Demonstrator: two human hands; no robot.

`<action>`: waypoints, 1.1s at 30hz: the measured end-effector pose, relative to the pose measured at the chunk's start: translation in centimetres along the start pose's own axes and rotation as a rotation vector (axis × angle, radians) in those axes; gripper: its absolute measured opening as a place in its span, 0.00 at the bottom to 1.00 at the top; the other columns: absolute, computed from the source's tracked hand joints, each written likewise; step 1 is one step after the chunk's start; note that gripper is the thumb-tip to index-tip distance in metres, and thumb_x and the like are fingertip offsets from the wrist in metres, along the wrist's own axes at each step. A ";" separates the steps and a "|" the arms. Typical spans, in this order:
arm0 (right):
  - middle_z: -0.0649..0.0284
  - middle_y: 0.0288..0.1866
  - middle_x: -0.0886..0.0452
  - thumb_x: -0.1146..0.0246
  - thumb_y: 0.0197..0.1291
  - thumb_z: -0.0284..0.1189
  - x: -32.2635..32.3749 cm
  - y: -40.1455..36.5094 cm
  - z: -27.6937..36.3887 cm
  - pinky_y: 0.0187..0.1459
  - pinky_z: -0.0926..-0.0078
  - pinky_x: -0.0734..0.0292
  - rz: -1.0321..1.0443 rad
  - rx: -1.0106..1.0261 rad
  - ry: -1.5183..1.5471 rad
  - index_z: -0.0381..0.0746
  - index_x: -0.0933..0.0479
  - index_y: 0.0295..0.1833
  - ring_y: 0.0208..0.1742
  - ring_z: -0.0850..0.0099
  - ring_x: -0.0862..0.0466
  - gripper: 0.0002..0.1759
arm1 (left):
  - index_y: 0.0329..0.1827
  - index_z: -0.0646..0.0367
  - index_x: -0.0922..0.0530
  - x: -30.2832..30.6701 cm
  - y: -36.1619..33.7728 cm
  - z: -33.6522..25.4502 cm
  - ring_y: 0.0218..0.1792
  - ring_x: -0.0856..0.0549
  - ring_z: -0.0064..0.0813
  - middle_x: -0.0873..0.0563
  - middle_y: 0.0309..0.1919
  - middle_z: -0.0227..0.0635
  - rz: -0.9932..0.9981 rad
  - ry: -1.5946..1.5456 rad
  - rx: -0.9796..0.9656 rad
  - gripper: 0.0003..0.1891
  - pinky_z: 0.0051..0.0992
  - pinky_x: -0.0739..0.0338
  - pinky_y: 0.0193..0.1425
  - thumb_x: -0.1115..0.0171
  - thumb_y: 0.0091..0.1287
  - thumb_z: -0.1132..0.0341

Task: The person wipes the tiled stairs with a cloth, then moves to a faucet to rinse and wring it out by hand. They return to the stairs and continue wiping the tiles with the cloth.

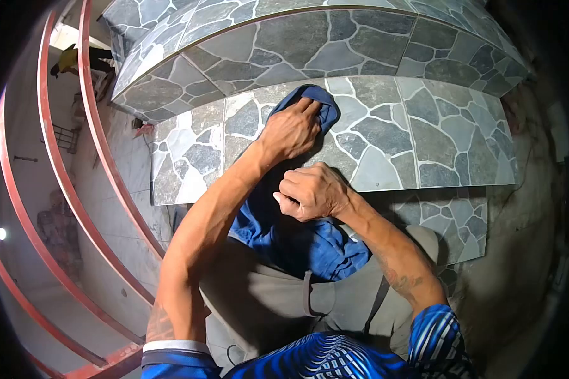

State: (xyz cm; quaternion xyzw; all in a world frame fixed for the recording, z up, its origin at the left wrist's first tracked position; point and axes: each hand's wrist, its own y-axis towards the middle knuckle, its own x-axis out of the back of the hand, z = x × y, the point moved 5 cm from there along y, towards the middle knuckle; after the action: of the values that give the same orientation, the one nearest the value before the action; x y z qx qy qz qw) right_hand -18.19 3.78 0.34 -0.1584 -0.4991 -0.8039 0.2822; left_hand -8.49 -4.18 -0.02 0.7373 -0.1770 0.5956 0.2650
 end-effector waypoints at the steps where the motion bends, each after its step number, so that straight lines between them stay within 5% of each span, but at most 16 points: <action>1: 0.63 0.19 0.29 0.31 0.55 0.31 0.0 -0.2 0.0 0.21 0.66 0.27 0.015 -0.001 -0.008 0.42 0.30 0.21 0.19 0.64 0.22 0.16 | 0.55 0.71 0.24 0.1 0.5 -0.5 0.51 0.20 0.50 0.21 0.55 0.50 -0.029 0.033 -0.064 0.17 0.43 0.22 0.57 0.41 0.67 0.68; 4: 0.62 0.20 0.26 0.32 0.58 0.34 0.1 -0.5 0.2 0.22 0.66 0.24 0.039 0.001 -0.011 0.41 0.28 0.22 0.20 0.63 0.20 0.16 | 0.66 0.67 0.25 1.2 -3.7 -0.9 0.53 0.17 0.52 0.20 0.57 0.50 0.020 -0.160 -0.012 0.27 0.42 0.21 0.61 0.37 0.62 0.70; 7: 0.61 0.20 0.26 0.32 0.56 0.34 0.2 -0.4 0.5 0.22 0.66 0.24 0.044 0.015 -0.012 0.41 0.27 0.22 0.20 0.62 0.20 0.16 | 0.57 0.66 0.21 2.5 -3.0 3.4 0.52 0.17 0.50 0.17 0.53 0.48 0.058 0.037 0.174 0.19 0.46 0.20 0.58 0.42 0.64 0.71; 9: 0.61 0.19 0.26 0.32 0.56 0.34 0.5 -0.5 0.6 0.22 0.64 0.24 0.039 0.024 -0.005 0.42 0.27 0.21 0.20 0.62 0.20 0.15 | 0.53 0.67 0.20 0.2 -2.3 4.6 0.57 0.19 0.52 0.18 0.55 0.51 0.106 0.226 -0.034 0.17 0.47 0.23 0.62 0.42 0.62 0.70; 11: 0.61 0.20 0.26 0.33 0.56 0.33 0.1 -0.6 0.3 0.21 0.64 0.24 0.027 0.042 0.004 0.42 0.27 0.21 0.20 0.62 0.20 0.15 | 0.52 0.67 0.20 2.2 -2.0 -1.7 0.59 0.19 0.54 0.18 0.56 0.53 -0.182 -0.011 -0.102 0.16 0.46 0.24 0.65 0.41 0.61 0.70; 12: 0.61 0.20 0.26 0.33 0.57 0.34 0.0 -0.7 0.4 0.21 0.64 0.24 0.028 0.056 0.013 0.42 0.28 0.21 0.19 0.61 0.21 0.16 | 0.53 0.65 0.21 1.4 -2.3 -2.6 0.57 0.17 0.47 0.15 0.53 0.43 -0.150 0.050 -0.149 0.17 0.43 0.21 0.62 0.40 0.61 0.68; 15: 0.63 0.20 0.29 0.31 0.55 0.32 -0.2 -0.6 0.5 0.20 0.65 0.28 -0.019 0.073 0.013 0.43 0.30 0.20 0.18 0.63 0.23 0.17 | 0.51 0.64 0.20 0.3 -1.2 1.4 0.58 0.18 0.49 0.16 0.51 0.43 0.075 -0.111 0.282 0.15 0.44 0.22 0.64 0.41 0.64 0.67; 18: 0.62 0.19 0.30 0.32 0.56 0.34 -0.4 -0.9 0.7 0.21 0.65 0.27 -0.036 0.057 -0.001 0.43 0.31 0.19 0.18 0.63 0.23 0.18 | 0.50 0.66 0.20 0.7 -1.0 -0.5 0.52 0.16 0.50 0.17 0.51 0.46 -0.011 0.055 -0.029 0.14 0.44 0.19 0.56 0.43 0.64 0.69; 20: 0.63 0.20 0.29 0.32 0.55 0.35 -0.5 -1.2 0.8 0.22 0.65 0.26 -0.021 0.059 0.022 0.43 0.30 0.20 0.19 0.64 0.23 0.18 | 0.48 0.67 0.20 1.8 -2.0 -3.4 0.48 0.17 0.49 0.16 0.51 0.47 -0.132 0.040 -0.068 0.13 0.42 0.19 0.52 0.44 0.64 0.69; 24: 0.64 0.18 0.27 0.32 0.54 0.36 -1.2 -1.5 0.7 0.22 0.65 0.26 -0.011 0.050 -0.003 0.44 0.28 0.19 0.19 0.65 0.23 0.17 | 0.43 0.66 0.17 1.2 0.4 1.1 0.54 0.19 0.50 0.15 0.50 0.47 -0.044 0.155 0.346 0.12 0.42 0.24 0.62 0.42 0.62 0.68; 25: 0.64 0.19 0.27 0.31 0.54 0.36 -1.2 -1.7 0.8 0.23 0.65 0.26 0.002 0.066 -0.017 0.44 0.28 0.19 0.19 0.65 0.23 0.17 | 0.41 0.67 0.17 0.1 1.6 1.7 0.57 0.19 0.49 0.16 0.49 0.47 0.071 0.279 0.231 0.13 0.41 0.23 0.63 0.41 0.60 0.67; 27: 0.64 0.19 0.28 0.31 0.54 0.36 -1.0 -1.9 1.0 0.23 0.65 0.26 0.024 0.099 -0.047 0.44 0.28 0.19 0.19 0.65 0.23 0.17 | 0.40 0.68 0.16 -0.9 0.4 -0.6 0.61 0.21 0.48 0.15 0.53 0.49 -0.085 0.117 0.032 0.14 0.40 0.25 0.68 0.41 0.58 0.67; 28: 0.64 0.20 0.28 0.31 0.52 0.37 -1.0 -2.0 0.9 0.23 0.65 0.27 0.027 0.101 -0.039 0.45 0.28 0.20 0.21 0.66 0.22 0.16 | 0.42 0.68 0.16 -0.3 -0.2 -2.9 0.63 0.21 0.49 0.17 0.58 0.50 -0.008 0.136 -0.134 0.13 0.38 0.27 0.73 0.41 0.60 0.68; 29: 0.65 0.20 0.28 0.31 0.52 0.37 -1.0 -1.9 0.6 0.23 0.65 0.27 0.019 0.097 -0.032 0.45 0.28 0.20 0.21 0.66 0.22 0.16 | 0.48 0.68 0.17 0.1 -0.9 -3.1 0.63 0.20 0.49 0.18 0.62 0.52 -0.032 0.001 0.041 0.14 0.38 0.25 0.71 0.42 0.64 0.68; 31: 0.65 0.20 0.27 0.31 0.52 0.38 -1.6 -1.9 0.9 0.23 0.65 0.27 0.022 0.088 0.004 0.45 0.28 0.20 0.21 0.67 0.22 0.16 | 0.52 0.68 0.19 -0.2 -0.4 -0.8 0.59 0.17 0.50 0.17 0.58 0.51 0.142 0.040 0.150 0.15 0.41 0.21 0.64 0.44 0.68 0.67; 33: 0.65 0.20 0.27 0.31 0.53 0.38 -1.6 -2.0 1.1 0.23 0.65 0.27 0.012 0.105 0.000 0.45 0.28 0.19 0.21 0.67 0.22 0.16 | 0.44 0.66 0.21 1.0 1.7 1.4 0.52 0.17 0.48 0.17 0.42 0.48 -0.103 0.113 0.265 0.12 0.44 0.20 0.56 0.41 0.64 0.67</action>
State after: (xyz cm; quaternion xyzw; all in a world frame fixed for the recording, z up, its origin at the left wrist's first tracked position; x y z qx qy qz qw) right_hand -18.21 5.90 -1.42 -0.1463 -0.5394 -0.7749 0.2951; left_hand -8.12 -6.34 1.08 0.7394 -0.0437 0.6398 0.2051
